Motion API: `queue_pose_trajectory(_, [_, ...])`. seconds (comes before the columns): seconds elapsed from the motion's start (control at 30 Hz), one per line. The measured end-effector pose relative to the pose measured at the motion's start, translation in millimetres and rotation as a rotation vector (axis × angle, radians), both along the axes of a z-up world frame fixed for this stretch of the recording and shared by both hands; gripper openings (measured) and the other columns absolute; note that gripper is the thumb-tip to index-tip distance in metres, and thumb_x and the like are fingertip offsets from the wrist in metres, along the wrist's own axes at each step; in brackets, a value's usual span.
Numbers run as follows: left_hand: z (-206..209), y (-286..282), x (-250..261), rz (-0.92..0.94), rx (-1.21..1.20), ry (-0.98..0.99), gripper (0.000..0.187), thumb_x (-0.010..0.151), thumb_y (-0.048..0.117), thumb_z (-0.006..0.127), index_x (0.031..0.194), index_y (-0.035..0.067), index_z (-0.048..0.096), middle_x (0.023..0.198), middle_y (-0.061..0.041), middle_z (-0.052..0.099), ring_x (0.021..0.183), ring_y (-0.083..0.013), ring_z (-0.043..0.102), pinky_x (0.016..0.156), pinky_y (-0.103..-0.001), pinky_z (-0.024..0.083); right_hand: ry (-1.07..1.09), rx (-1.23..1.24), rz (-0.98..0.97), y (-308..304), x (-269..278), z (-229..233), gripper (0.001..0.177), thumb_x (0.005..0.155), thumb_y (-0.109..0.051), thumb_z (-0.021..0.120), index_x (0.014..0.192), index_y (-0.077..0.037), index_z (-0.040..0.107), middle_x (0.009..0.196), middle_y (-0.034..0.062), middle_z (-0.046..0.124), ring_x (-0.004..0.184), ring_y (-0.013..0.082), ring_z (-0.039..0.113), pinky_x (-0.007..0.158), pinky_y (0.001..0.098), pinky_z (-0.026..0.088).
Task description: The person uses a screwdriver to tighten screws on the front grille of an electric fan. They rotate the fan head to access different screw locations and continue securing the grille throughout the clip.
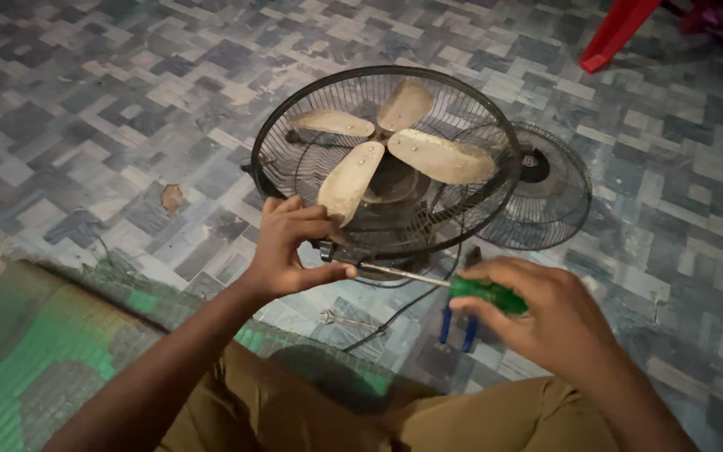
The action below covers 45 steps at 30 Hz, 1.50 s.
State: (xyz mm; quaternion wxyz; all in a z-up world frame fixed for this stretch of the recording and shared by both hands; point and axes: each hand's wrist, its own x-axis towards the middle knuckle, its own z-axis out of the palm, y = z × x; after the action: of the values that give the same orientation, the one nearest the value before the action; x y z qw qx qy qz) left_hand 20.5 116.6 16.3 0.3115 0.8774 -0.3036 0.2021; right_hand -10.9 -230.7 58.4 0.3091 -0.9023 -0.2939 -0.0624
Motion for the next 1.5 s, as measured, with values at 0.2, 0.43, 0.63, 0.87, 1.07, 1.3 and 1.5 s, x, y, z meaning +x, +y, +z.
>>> queue_pose_trajectory(0.2, [1.4,-1.2,1.5,0.000,0.003,-0.002,0.044,0.067,0.057,0.084,0.088,0.019,0.078,0.083,0.004,0.065,0.078,-0.0175,0.047,0.079,-0.038,0.025,0.109,0.012,-0.093,6.1,3.0,-11.1,0.038,0.089,-0.031,0.071,0.126,-0.022,0.070,0.098,0.0009,0.084,0.076,0.0124,0.081,0.062,0.0295,0.060])
queue_pose_trajectory(0.43, [1.5,-0.1,7.0,-0.022,-0.016,0.009,0.042,0.067,0.055,0.085,0.086,0.018,0.077,0.086,0.006,0.067,0.079,-0.0166,0.047,0.080,-0.037,0.025,0.502,0.122,-0.031,-3.7,2.9,-1.8,0.052,0.071,-0.020,0.087,0.117,-0.013,0.063,0.095,0.0014,0.074,0.072,0.0123,0.079,0.058,0.0322,0.059])
queue_pose_trajectory(0.63, [-3.4,6.0,17.5,-0.032,0.045,0.033,0.045,0.065,0.056,0.084,0.088,0.018,0.079,0.085,0.003,0.064,0.081,-0.0165,0.046,0.080,-0.037,0.026,0.340,0.120,-0.083,-28.5,5.0,5.1,0.036,0.076,-0.010,0.083,0.110,-0.012,0.073,0.095,0.0007,0.070,0.080,0.0131,0.071,0.062,0.0299,0.058])
queue_pose_trajectory(0.87, [-13.1,11.0,28.6,-0.094,0.008,0.162,0.050,0.064,0.051,0.088,0.098,0.015,0.082,0.093,-0.001,0.067,0.086,-0.0169,0.044,0.080,-0.036,0.026,0.086,0.328,-0.038,-24.1,-1.2,-25.8,0.034,0.076,-0.007,0.082,0.109,-0.011,0.076,0.097,0.0015,0.074,0.081,0.0118,0.075,0.065,0.0269,0.059])
queue_pose_trajectory(1.07, [-12.0,9.8,30.2,-0.084,0.040,0.178,0.051,0.061,0.052,0.087,0.097,0.015,0.080,0.098,-0.001,0.069,0.085,-0.0163,0.045,0.080,-0.035,0.026,0.118,0.350,-0.049,-17.4,4.8,-35.8,0.035,0.075,-0.006,0.083,0.108,-0.012,0.077,0.094,0.0003,0.076,0.077,0.0104,0.075,0.062,0.0255,0.059])
queue_pose_trajectory(1.3, [-10.0,8.5,29.8,-0.088,0.063,0.171,0.050,0.063,0.051,0.087,0.099,0.017,0.082,0.094,0.000,0.066,0.085,-0.0166,0.043,0.081,-0.035,0.025,0.106,0.380,-0.019,-9.7,6.3,-41.2,0.034,0.077,-0.007,0.084,0.110,-0.011,0.076,0.093,0.0009,0.075,0.079,0.0108,0.075,0.066,0.0270,0.057])
queue_pose_trajectory(1.5, [-6.1,7.6,26.9,-0.089,0.069,0.145,0.045,0.063,0.046,0.087,0.096,0.016,0.082,0.089,0.000,0.064,0.083,-0.0163,0.043,0.081,-0.036,0.024,0.116,0.369,-0.050,1.4,2.7,-36.2,0.036,0.076,-0.004,0.082,0.111,-0.011,0.075,0.096,0.0017,0.074,0.081,0.0124,0.075,0.067,0.0272,0.058])
